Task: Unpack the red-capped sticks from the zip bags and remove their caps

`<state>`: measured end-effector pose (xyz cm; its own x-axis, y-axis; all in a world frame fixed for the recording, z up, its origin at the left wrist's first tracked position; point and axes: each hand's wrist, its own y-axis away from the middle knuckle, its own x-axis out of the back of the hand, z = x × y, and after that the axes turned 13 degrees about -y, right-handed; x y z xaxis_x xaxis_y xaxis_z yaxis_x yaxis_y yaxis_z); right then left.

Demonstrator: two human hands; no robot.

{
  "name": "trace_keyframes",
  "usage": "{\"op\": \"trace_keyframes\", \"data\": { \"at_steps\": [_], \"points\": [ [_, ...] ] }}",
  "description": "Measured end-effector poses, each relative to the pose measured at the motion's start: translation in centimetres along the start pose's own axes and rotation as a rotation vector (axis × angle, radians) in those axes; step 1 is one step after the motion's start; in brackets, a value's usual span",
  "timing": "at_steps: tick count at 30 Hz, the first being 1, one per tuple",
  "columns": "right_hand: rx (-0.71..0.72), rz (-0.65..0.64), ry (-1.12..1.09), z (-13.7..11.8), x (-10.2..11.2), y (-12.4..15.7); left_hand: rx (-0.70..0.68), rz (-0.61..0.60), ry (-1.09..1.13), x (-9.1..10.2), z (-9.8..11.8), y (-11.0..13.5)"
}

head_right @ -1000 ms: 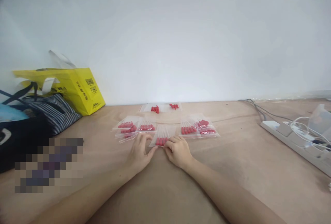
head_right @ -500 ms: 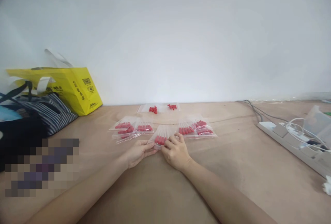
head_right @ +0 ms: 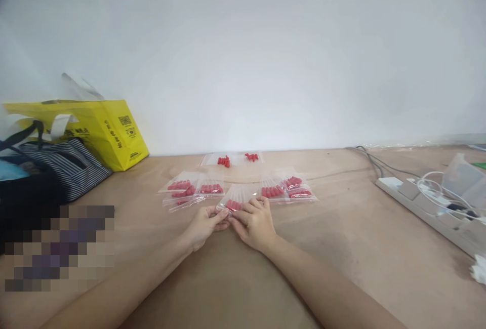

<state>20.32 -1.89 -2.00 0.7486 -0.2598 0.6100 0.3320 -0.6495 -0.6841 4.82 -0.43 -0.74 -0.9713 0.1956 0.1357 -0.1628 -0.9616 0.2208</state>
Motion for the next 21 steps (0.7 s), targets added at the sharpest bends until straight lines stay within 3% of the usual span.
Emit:
{"op": "trace_keyframes", "data": {
  "at_steps": [10, 12, 14, 16, 19, 21],
  "points": [
    [-0.076, -0.016, -0.023, 0.5, -0.3, 0.0, -0.091, 0.054, -0.188, 0.1, -0.4, -0.2],
    [-0.072, -0.012, -0.002, 0.7, -0.4, 0.0, -0.163, 0.132, -0.306, 0.8, -0.5, -0.1],
    [-0.081, -0.006, 0.000, 0.7, -0.4, 0.0, -0.388, 0.279, -0.593, 1.9, -0.5, 0.1],
    [-0.091, 0.002, -0.001, 0.6, -0.3, 0.0, -0.764, 0.388, -0.983, 2.9, -0.3, 0.2],
    [-0.074, -0.006, 0.014, 0.5, -0.3, 0.0, -1.289, 0.321, -1.343, 3.9, 0.0, -0.1],
    [-0.053, -0.017, 0.025, 0.5, -0.3, 0.0, -1.462, 0.235, -1.404, 4.1, 0.1, -0.6]
  ]
}}
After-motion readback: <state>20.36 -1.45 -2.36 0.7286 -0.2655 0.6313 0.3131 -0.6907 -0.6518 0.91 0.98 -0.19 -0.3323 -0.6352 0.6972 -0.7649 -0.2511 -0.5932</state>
